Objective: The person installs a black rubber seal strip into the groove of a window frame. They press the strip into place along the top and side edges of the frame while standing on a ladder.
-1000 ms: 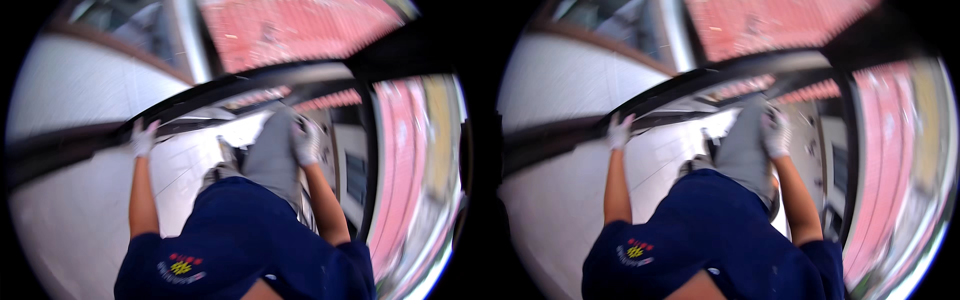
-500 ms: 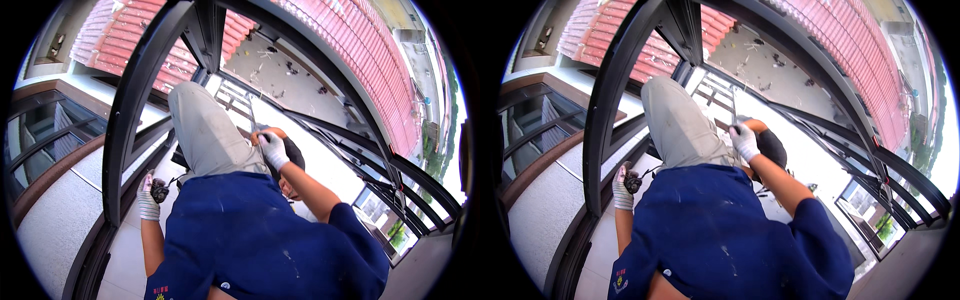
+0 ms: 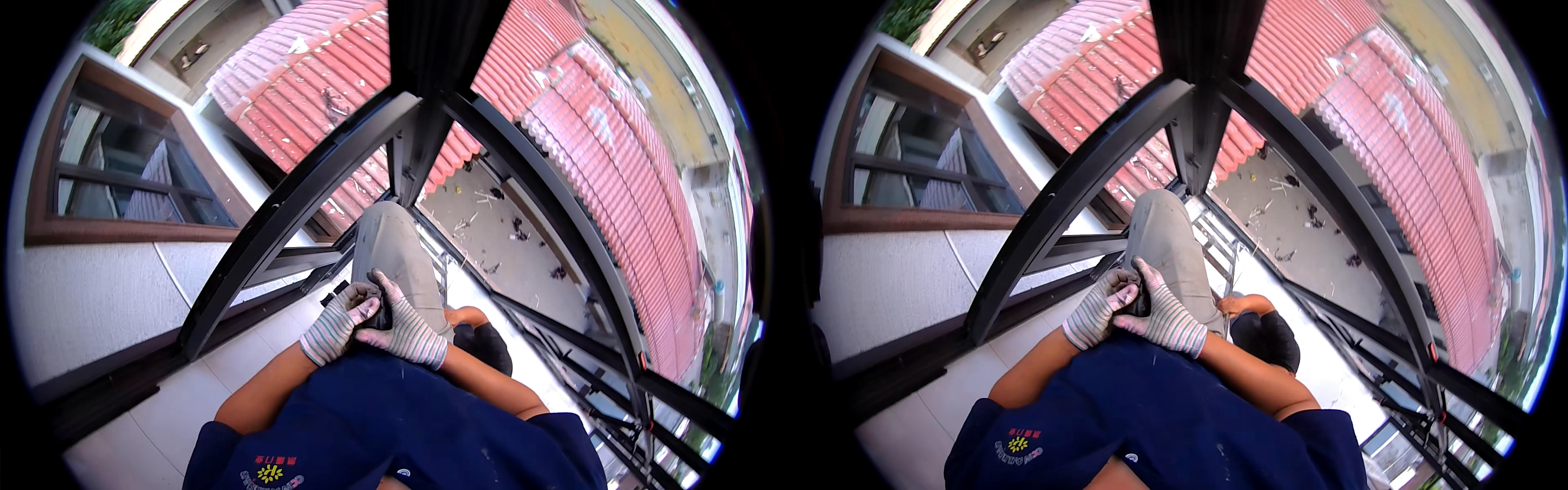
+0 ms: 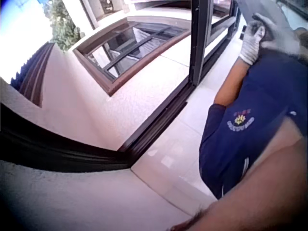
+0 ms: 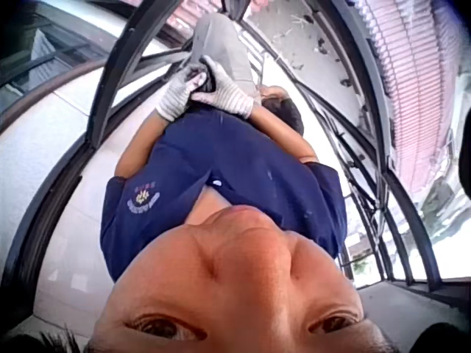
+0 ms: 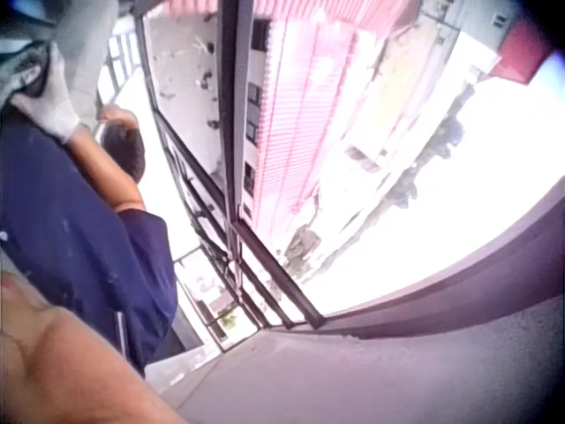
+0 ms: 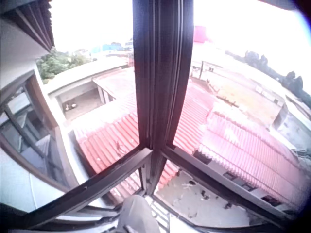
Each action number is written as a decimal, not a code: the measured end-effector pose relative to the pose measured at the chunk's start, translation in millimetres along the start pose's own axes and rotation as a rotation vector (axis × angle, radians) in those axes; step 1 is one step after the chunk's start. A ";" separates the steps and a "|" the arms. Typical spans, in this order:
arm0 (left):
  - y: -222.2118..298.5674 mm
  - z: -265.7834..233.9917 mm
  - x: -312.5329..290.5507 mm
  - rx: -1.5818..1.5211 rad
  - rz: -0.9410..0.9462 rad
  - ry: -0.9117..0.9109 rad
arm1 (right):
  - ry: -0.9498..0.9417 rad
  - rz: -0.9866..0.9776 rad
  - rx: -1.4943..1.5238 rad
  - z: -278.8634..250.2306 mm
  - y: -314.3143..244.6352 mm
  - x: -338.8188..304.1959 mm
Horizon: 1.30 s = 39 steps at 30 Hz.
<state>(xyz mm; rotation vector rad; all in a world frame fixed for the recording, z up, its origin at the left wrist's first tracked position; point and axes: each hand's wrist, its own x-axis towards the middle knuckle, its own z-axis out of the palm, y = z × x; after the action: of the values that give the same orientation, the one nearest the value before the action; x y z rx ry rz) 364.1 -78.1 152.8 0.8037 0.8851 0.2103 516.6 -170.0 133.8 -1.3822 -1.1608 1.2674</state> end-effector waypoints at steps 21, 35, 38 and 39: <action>18.4 -125.3 -167.1 0.551 0.394 0.269 | -0.497 0.245 -0.699 -113.5 -44.3 9.4; -137.7 -392.0 -247.9 1.445 0.332 1.029 | 0.208 0.555 -1.549 -391.9 -116.4 -203.5; -158.1 -382.1 -233.7 1.378 0.417 0.978 | 0.502 0.554 -1.070 -389.8 -97.1 -241.1; -162.0 -374.1 -227.2 1.352 0.411 0.933 | 0.549 0.528 -0.883 -383.9 -82.2 -248.6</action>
<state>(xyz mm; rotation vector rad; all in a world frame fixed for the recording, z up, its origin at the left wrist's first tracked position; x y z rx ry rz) -88.2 -97.7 39.3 2.2569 1.7592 0.3552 886.3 -412.0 277.9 -2.6182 -1.0110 0.5778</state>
